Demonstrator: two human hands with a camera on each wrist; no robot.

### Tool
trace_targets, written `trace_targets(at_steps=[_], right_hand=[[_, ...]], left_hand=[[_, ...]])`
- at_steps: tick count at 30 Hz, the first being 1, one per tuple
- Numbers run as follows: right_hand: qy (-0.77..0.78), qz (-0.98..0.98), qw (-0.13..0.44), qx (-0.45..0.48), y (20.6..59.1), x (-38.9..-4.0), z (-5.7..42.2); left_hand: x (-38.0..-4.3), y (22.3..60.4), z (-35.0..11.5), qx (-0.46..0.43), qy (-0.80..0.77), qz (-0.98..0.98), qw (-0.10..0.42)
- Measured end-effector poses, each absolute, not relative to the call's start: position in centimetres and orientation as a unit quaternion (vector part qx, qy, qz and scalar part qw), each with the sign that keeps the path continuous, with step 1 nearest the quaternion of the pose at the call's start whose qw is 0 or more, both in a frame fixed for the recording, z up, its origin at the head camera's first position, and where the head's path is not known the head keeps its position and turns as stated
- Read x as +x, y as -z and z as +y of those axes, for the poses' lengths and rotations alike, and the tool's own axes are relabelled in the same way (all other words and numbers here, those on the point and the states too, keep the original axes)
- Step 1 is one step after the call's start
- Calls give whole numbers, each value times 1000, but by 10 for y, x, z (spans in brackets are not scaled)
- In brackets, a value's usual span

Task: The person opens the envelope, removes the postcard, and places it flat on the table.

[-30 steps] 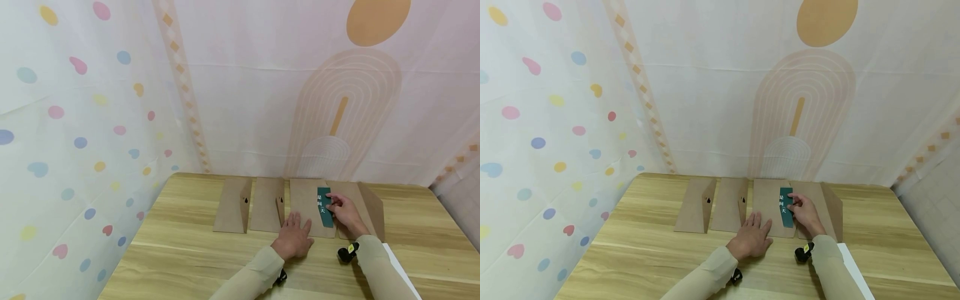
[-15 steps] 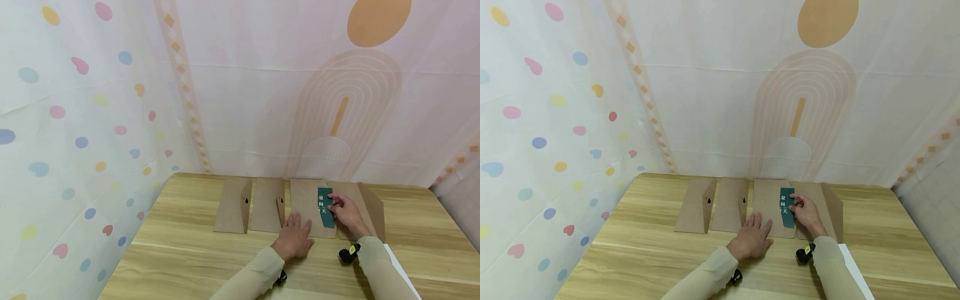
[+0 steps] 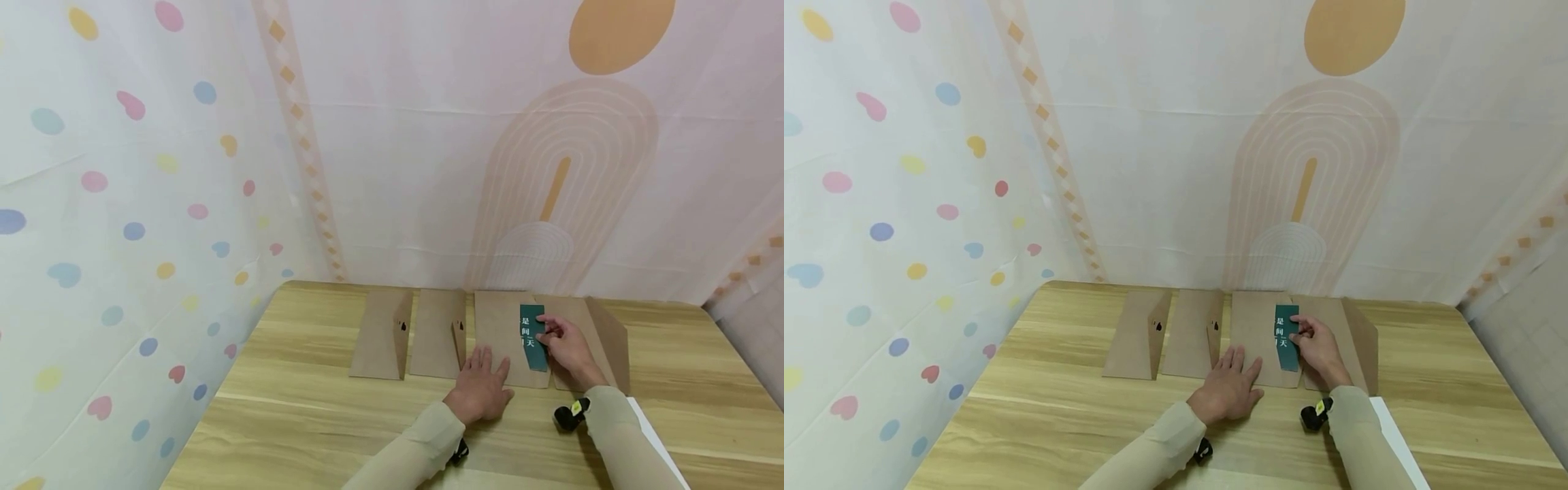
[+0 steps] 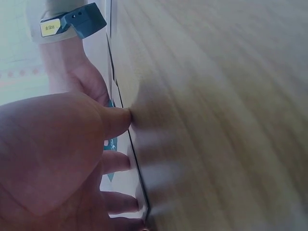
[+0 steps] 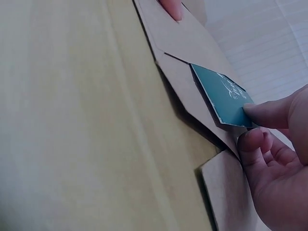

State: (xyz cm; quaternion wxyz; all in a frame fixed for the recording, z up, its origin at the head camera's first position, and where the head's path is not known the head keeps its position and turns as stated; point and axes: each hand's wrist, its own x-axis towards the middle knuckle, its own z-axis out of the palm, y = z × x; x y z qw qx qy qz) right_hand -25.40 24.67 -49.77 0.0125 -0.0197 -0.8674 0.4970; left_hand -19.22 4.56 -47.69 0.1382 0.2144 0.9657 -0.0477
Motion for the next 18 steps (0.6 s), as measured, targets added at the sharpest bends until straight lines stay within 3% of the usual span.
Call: trace_targets(at_steps=[18], right_hand=[[-497, -867, 19, -15, 493, -251, 246]], left_hand=[[-191, 475, 44, 215, 51, 966, 136]])
